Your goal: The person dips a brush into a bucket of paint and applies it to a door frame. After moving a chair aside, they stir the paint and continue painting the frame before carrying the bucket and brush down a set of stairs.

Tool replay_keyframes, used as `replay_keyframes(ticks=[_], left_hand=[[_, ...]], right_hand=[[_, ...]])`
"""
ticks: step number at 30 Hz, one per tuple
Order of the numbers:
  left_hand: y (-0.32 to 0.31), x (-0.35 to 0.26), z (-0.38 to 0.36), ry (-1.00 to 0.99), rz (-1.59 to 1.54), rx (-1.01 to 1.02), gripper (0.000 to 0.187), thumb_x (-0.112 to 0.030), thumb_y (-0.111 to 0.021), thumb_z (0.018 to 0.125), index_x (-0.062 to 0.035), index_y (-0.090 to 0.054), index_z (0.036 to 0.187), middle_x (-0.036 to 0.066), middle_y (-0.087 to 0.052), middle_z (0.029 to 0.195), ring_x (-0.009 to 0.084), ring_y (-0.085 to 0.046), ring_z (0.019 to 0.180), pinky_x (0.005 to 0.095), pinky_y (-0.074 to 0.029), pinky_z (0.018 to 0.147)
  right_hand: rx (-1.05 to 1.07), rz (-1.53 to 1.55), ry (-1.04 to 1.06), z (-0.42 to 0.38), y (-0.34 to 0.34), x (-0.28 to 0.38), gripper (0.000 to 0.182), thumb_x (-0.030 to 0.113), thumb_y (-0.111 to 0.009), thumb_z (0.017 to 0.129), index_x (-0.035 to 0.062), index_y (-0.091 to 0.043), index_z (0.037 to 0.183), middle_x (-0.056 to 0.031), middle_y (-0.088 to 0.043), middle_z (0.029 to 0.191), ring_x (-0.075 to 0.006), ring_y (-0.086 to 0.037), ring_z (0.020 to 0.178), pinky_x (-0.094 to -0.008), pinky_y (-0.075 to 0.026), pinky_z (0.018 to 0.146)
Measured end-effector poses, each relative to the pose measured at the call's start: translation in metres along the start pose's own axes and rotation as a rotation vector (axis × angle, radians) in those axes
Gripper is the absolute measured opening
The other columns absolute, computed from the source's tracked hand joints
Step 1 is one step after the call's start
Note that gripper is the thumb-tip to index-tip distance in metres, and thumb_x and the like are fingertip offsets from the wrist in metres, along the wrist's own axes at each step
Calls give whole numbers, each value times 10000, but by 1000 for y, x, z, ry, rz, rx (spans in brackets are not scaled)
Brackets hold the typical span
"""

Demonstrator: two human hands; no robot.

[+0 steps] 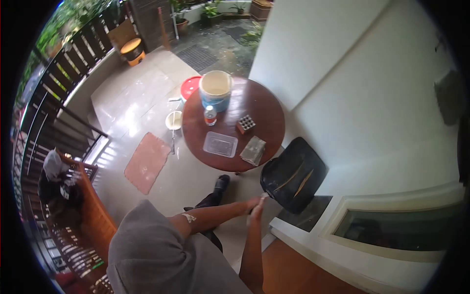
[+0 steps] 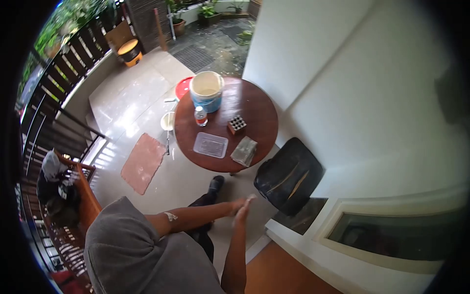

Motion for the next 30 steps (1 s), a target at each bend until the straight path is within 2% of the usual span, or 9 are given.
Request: replay_keyframes(ticks=[2, 5, 7, 10, 11, 13, 17, 24, 30], left_hand=[[61, -5, -13, -507, 192, 72, 646, -534, -454, 884, -103, -401, 1362, 87, -371, 1412, 231, -398, 1254, 410, -350, 1009], [65, -68, -132, -73, -384, -347, 592, -492, -424, 922, -106, -379, 1368, 74, -374, 1401, 218, -415, 1235, 406, -360, 1009], [75, -60, -145, -69, -558, -181, 607, -492, -396, 936, -82, -345, 1381, 105, -387, 1392, 239, -428, 1222, 405, -357, 1016], [86, -55, -185, -53, -633, 6, 565, -490, -394, 942, -40, -437, 1281, 124, -477, 1302, 255, -481, 1168, 408, -392, 985], [89, -60, -201, -50, -626, 57, 552, -488, -401, 942, -25, -491, 1228, 126, -519, 1259, 257, -505, 1145, 410, -411, 967], [81, -100, -257, -40, -627, 47, 479, -457, -421, 947, -25, -552, 1107, 109, -598, 1098, 243, -572, 1024, 378, -454, 886], [158, -110, -287, -173, -501, -150, 343, -391, -452, 957, -77, -588, 978, 53, -651, 867, 185, -634, 840, 320, -494, 714], [264, -167, -313, -380, -738, -525, 150, -259, -645, 871, -164, -536, 832, -16, -577, 700, 151, -598, 635, 297, -471, 585], [301, -216, -307, -454, -676, -658, 168, -232, -663, 860, -185, -518, 789, -28, -547, 657, 144, -596, 640, 300, -476, 592]], right_hand=[[95, -163, 150, -48, -63, 10, 735, 592, -316, 931, 47, -276, 1424, -122, -329, 1423, -239, -327, 1299, -358, -229, 1078], [222, -324, 275, -56, -109, -15, 690, 544, -330, 948, 39, -277, 1415, -134, -389, 1366, -229, -388, 1243, -358, -297, 1039], [310, -415, 359, -59, -135, -30, 659, 512, -339, 959, 33, -278, 1408, -142, -429, 1329, -222, -428, 1206, -358, -343, 1013], [349, -354, 103, -45, -140, -47, 678, 471, -410, 949, -3, -252, 1407, -198, -530, 1196, -263, -531, 1106, -316, -432, 898], [328, -367, -56, -39, -136, -50, 651, 452, -421, 947, -10, -286, 1385, -157, -608, 963, -240, -615, 841, -301, -491, 697], [272, -405, -54, 77, -54, -146, 588, 472, -498, 904, 42, -436, 1301, -137, -623, 1023, -216, -635, 776, -298, -509, 598], [48, -881, -516, 14, 15, -133, 403, 376, -659, 825, 12, -597, 986, -114, -662, 805, -208, -650, 676, -326, -512, 523], [161, -1229, 81, 49, 48, -100, 189, 205, -692, 770, 22, -646, 751, -98, -659, 731, -224, -644, 606, -340, -501, 508], [-50, -961, 21, 65, 10, -19, 213, 172, -759, 719, 14, -650, 627, -65, -648, 623, -148, -595, 515, -296, -470, 501]])
Point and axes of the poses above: each hand's wrist, its own z-axis towards the middle knuckle, its own y-axis out of the back of the hand, x = y × z, the point moved 9 cm from there along z, towards the middle knuckle
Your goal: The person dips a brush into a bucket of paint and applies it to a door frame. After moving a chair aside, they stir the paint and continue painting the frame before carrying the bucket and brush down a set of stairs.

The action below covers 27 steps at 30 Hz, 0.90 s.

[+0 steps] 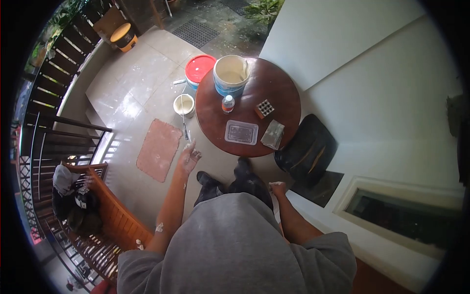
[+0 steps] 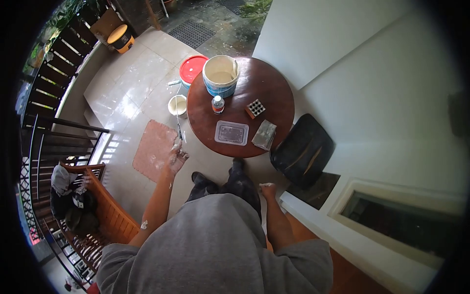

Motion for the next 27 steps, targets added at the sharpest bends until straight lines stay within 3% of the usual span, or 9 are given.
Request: replay_keyframes(ticks=[6, 9, 12, 17, 20, 21, 25, 26, 27], left_hand=[[9, 24, 35, -1, -75, -165, 147, -262, -653, 864, -171, -542, 833, -26, -544, 700, 145, -589, 651, 298, -476, 602], [-9, 51, 28, 13, -74, -223, 148, -266, -654, 860, -153, -562, 882, -24, -552, 710, 153, -582, 649, 300, -469, 608], [-28, 65, 15, -11, -101, -252, 169, -268, -652, 858, -138, -572, 930, -26, -556, 715, 160, -573, 648, 298, -460, 623], [-8, 109, -17, -19, -198, -342, 224, -269, -614, 877, -115, -584, 1037, -1, -544, 752, 192, -582, 734, 329, -472, 665], [14, 131, -43, -24, -203, -440, 247, -279, -621, 868, -125, -570, 1055, 3, -501, 717, 208, -568, 751, 343, -462, 667], [17, 133, -52, -57, -219, -453, 246, -278, -626, 862, -128, -568, 1049, 4, -488, 709, 210, -564, 752, 343, -459, 664], [43, 143, -79, -170, -393, -527, 184, -261, -628, 854, -140, -568, 979, 7, -486, 704, 209, -561, 751, 338, -450, 650], [49, 145, -83, -191, -440, -547, 159, -267, -624, 855, -143, -565, 935, 2, -494, 692, 206, -564, 736, 336, -449, 659], [56, 149, -88, -209, -489, -568, 145, -273, -621, 856, -146, -562, 891, -4, -502, 681, 203, -567, 722, 333, -447, 668]], right_hand=[[31, -145, 183, 62, 20, 109, 203, 181, -793, 703, 17, -680, 665, -51, -667, 637, -110, -609, 551, -270, -458, 517], [211, -130, 312, 96, 10, 140, 151, 155, -765, 736, 23, -699, 707, -52, -678, 664, -111, -620, 562, -259, -453, 515], [395, -171, 208, 126, -6, 152, 135, 145, -746, 753, 17, -705, 737, -53, -681, 676, -113, -632, 576, -250, -451, 513], [512, -148, -12, 165, -20, 159, 132, 61, -593, 819, -6, -672, 900, -83, -676, 726, -141, -625, 549, -253, -467, 477], [468, -83, 214, 171, -24, 207, 133, 38, -571, 815, -16, -669, 886, -74, -656, 681, -126, -597, 520, -242, -448, 459], [425, -106, 378, 172, -26, 234, 136, 21, -558, 818, -23, -666, 889, -71, -638, 659, -110, -568, 501, -243, -434, 450], [295, 105, 700, 167, -10, 402, 121, 20, -555, 830, -11, -656, 888, -50, -634, 703, -78, -537, 507, -233, -428, 469], [212, 215, 838, 164, -1, 453, 98, 106, -632, 818, 14, -640, 784, -22, -573, 596, -72, -525, 506, -257, -413, 471], [211, 206, 896, 163, 1, 497, 96, 108, -634, 818, 20, -640, 781, -16, -568, 595, -74, -514, 498, -254, -412, 472]])
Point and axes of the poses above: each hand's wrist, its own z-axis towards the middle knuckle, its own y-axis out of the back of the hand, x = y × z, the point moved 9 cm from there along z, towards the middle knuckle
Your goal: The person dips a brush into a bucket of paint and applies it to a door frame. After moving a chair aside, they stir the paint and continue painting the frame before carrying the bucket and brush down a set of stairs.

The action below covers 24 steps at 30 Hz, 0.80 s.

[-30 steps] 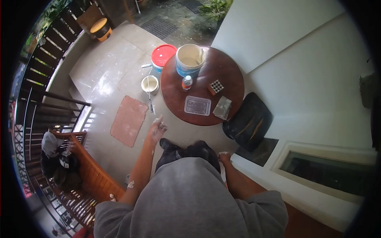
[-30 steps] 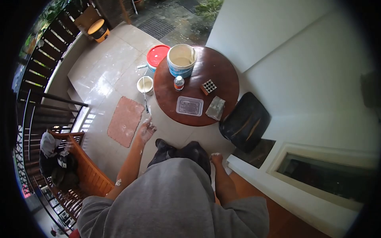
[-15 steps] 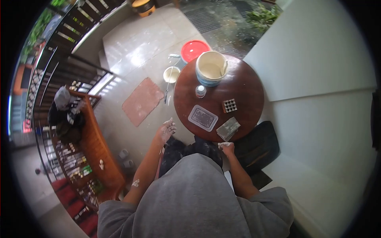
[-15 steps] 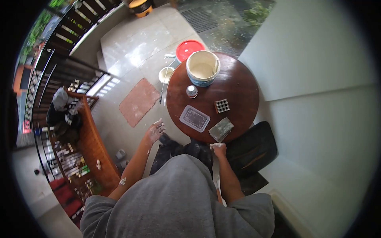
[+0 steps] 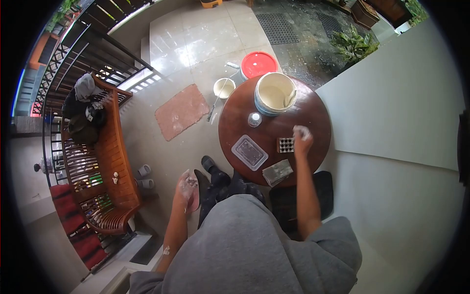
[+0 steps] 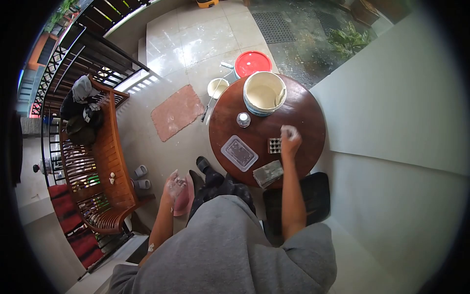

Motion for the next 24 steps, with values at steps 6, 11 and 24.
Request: replay_keyframes(ticks=[6, 11, 24], left_hand=[[24, 21, -16, -15, -128, -125, 162, -303, -628, 847, -164, -545, 857, -13, -509, 682, 202, -563, 714, 334, -444, 674], [35, 57, -20, 37, -120, -174, 218, -302, -652, 810, -155, -524, 907, -3, -507, 726, 212, -551, 726, 364, -432, 686], [51, 68, -14, 64, -120, -211, 260, -313, -647, 800, -132, -525, 941, 28, -507, 761, 246, -548, 761, 370, -431, 694]], right_hand=[[123, -586, 245, 136, -51, 68, 215, 221, -692, 773, 33, -653, 869, -125, -646, 736, -267, -640, 676, -367, -501, 637], [174, -893, 282, 157, -89, 59, 294, 238, -708, 736, -2, -640, 890, -205, -612, 943, -364, -604, 913, -435, -500, 776], [465, -673, 390, 135, -126, 34, 150, 57, -602, 733, -47, -650, 830, -264, -617, 846, -384, -614, 829, -442, -486, 761]])
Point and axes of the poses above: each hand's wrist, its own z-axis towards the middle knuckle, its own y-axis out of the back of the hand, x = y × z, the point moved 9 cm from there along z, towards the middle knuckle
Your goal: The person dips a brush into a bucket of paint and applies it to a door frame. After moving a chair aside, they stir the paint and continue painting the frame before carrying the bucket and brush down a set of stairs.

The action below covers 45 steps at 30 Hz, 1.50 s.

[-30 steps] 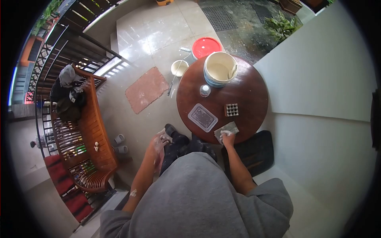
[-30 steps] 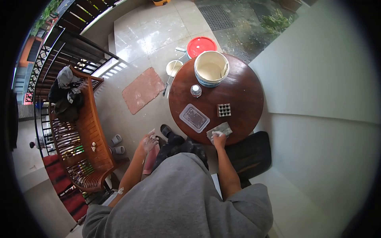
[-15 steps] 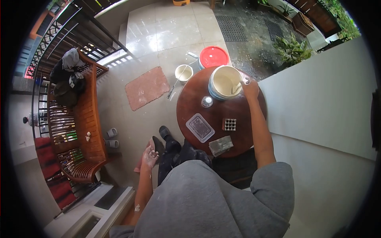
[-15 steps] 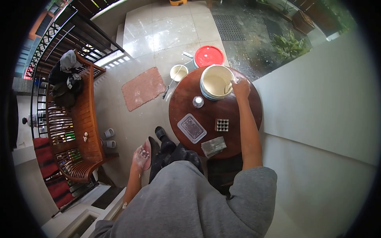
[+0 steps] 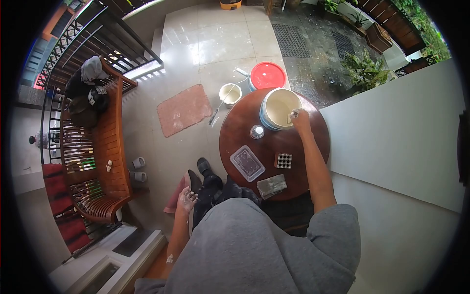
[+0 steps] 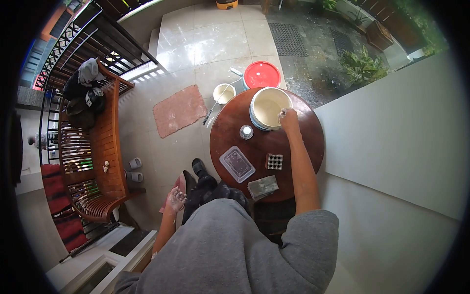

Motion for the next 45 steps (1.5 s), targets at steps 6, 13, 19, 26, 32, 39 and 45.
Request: replay_keyframes(ticks=[6, 13, 19, 26, 32, 39, 45], left_hand=[[-37, -25, 16, -27, 58, 82, 237, -335, -628, 809, -151, -535, 926, 21, -519, 762, 240, -559, 770, 370, -435, 694], [-86, -44, 48, -21, 182, 179, 255, -366, -611, 811, -143, -535, 909, 26, -526, 762, 237, -566, 750, 377, -452, 684], [-133, -60, 89, 116, 344, 177, 234, -361, -586, 826, -151, -536, 915, 33, -558, 727, 245, -593, 712, 374, -464, 653], [-212, -99, 185, 197, 551, 379, 275, -349, -576, 836, -108, -542, 965, 47, -571, 726, 219, -595, 658, 339, -460, 603], [-299, -170, 197, 0, 864, 267, 302, -307, -599, 798, -72, -550, 981, 72, -577, 685, 196, -586, 576, 295, -443, 518], [-297, -181, 228, 54, 1130, 211, 285, -310, -588, 800, -60, -554, 934, 96, -586, 681, 203, -579, 535, 308, -437, 472], [-266, -154, 239, 129, 1252, 202, 350, -383, -558, 818, -70, -547, 974, 114, -591, 730, 252, -604, 621, 349, -460, 528]], right_hand=[[-15, -32, 37, 3, 12, 2, 190, 66, -618, 730, -30, -670, 885, -240, -639, 852, -368, -631, 815, -414, -495, 743], [-105, 90, 21, 14, 42, 41, 130, 41, -585, 731, -24, -668, 808, -248, -628, 822, -392, -619, 775, -442, -491, 713], [-60, 41, -29, 33, 2, 37, 136, 14, -565, 727, -12, -667, 814, -244, -625, 830, -390, -607, 809, -451, -481, 741], [18, -89, -238, 52, -22, 33, 157, -52, -543, 684, -34, -641, 805, -253, -612, 841, -407, -604, 822, -477, -477, 763], [109, -237, -361, 66, -25, 28, 112, -20, -541, 725, -52, -632, 782, -281, -608, 840, -428, -614, 801, -490, -493, 738], [11, -170, -389, 55, 33, 54, 118, 21, -578, 754, -40, -652, 822, -249, -623, 843, -400, -616, 814, -452, -491, 744], [-141, 32, -363, 37, 130, 105, 153, 78, -633, 774, -37, -662, 870, -205, -647, 844, -360, -625, 809, -415, -489, 735]])
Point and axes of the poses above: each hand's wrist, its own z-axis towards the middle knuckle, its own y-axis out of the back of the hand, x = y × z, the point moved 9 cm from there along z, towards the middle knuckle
